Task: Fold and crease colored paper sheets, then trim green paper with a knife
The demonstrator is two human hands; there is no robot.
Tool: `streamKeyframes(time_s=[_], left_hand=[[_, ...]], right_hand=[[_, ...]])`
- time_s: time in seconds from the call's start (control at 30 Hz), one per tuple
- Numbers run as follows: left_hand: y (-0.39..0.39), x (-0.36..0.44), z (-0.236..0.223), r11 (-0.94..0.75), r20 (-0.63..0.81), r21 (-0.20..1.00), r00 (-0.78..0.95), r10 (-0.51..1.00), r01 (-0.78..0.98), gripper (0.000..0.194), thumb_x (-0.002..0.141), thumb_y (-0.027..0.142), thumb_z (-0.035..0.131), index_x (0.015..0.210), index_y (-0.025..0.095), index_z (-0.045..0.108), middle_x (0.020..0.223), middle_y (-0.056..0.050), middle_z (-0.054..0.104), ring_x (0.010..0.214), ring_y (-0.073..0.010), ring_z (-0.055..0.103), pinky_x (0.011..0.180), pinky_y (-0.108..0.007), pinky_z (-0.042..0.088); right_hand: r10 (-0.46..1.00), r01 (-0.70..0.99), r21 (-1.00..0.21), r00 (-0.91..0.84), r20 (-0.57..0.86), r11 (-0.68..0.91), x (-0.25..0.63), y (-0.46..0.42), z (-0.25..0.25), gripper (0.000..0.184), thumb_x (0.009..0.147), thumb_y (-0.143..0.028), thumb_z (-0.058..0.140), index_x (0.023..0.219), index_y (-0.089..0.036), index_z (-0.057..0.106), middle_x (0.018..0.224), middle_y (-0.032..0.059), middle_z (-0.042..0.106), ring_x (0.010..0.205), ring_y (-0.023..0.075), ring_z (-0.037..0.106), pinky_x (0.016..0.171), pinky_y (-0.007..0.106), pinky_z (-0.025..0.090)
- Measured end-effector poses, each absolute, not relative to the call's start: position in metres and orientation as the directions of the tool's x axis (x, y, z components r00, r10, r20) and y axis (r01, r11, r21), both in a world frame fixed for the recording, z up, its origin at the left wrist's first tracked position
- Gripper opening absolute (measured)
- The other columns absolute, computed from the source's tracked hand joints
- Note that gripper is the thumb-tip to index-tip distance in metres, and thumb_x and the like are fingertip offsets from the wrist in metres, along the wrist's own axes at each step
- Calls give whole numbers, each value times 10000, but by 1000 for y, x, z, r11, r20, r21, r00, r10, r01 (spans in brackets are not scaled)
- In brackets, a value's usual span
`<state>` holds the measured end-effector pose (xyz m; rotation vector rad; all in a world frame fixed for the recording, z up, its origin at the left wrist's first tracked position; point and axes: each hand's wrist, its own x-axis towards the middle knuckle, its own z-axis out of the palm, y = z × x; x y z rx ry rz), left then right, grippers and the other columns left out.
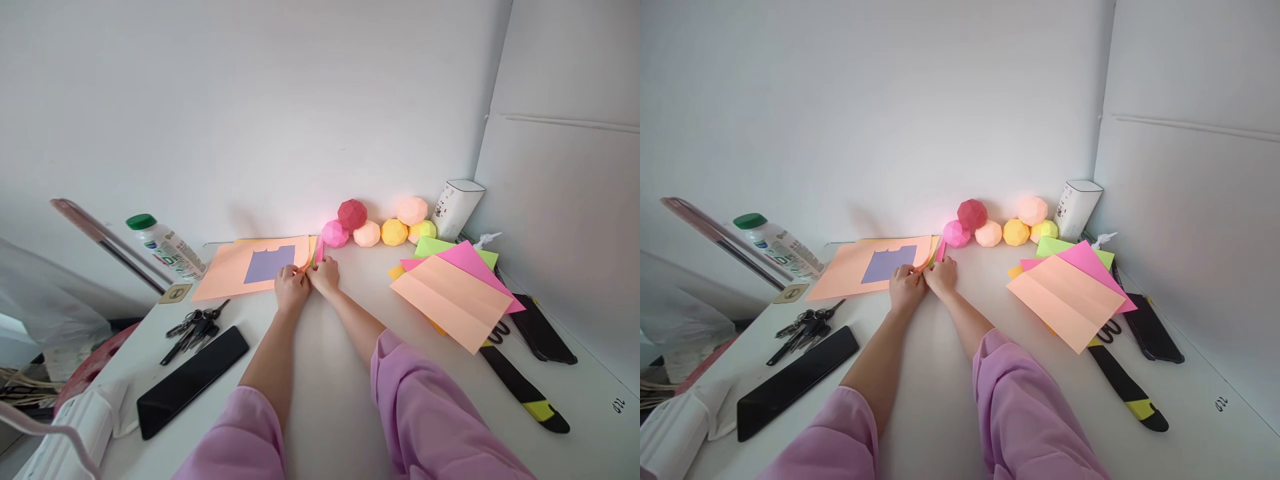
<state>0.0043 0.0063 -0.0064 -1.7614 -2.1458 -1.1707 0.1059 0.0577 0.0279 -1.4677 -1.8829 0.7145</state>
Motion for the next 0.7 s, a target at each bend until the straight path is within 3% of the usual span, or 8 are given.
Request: streamKeyframes(time_s=[0.17, 0.27, 0.4, 0.53, 0.6, 0.7], left_hand=[[3, 6, -2, 56, 554, 462, -337, 761, 885, 236, 921, 371, 544, 1049, 183, 609, 1113, -66, 609, 973, -179, 590, 856, -391, 501], [0, 8, 2, 95, 546, 458, -365, 754, 884, 226, 923, 364, 541, 1034, 180, 610, 1096, -62, 612, 960, -174, 592, 843, -382, 505], [-2, 13, 7, 150, 514, 456, -397, 760, 877, 227, 920, 350, 552, 1049, 171, 606, 1092, -63, 614, 952, -174, 600, 822, -376, 520], [-3, 17, 14, 199, 437, 447, -407, 802, 872, 266, 914, 350, 565, 1099, 162, 590, 1105, -66, 611, 937, -175, 612, 799, -374, 533], [-4, 19, 18, 227, 383, 441, -411, 827, 868, 287, 914, 355, 566, 1128, 165, 581, 1118, -68, 609, 934, -175, 617, 794, -373, 539], [-5, 21, 22, 269, 311, 433, -422, 852, 861, 312, 914, 359, 567, 1158, 165, 569, 1133, -72, 606, 942, -180, 620, 797, -379, 542]], right_hand=[[961, 617, -737, -175, 212, 275, 105, 55, 42, 127, 721, -209, 621, 598, -185, 638, 1227, 100, 540, 1235, 275, 382, 948, 357, 393], [953, 612, -730, -198, 230, 304, 106, 51, 55, 151, 711, -180, 613, 560, -189, 614, 1175, 88, 579, 1199, 258, 426, 945, 339, 388], [958, 614, -738, -226, 175, 279, 107, 47, 63, 208, 713, -180, 570, 510, -203, 535, 841, 30, 640, 893, 193, 575, 768, 296, 435], [973, 627, -756, -222, 56, 186, 110, 48, 60, 191, 771, -233, 553, 583, -206, 544, 605, -37, 578, 604, 133, 550, 652, 274, 428], [973, 634, -758, -229, 6, 154, 112, 49, 58, 178, 811, -254, 570, 642, -198, 575, 639, -39, 602, 602, 118, 556, 655, 264, 446], [963, 650, -749, -260, -64, 126, 114, 52, 57, 167, 898, -323, 578, 875, -168, 635, 859, 8, 653, 737, 129, 608, 716, 296, 507]])
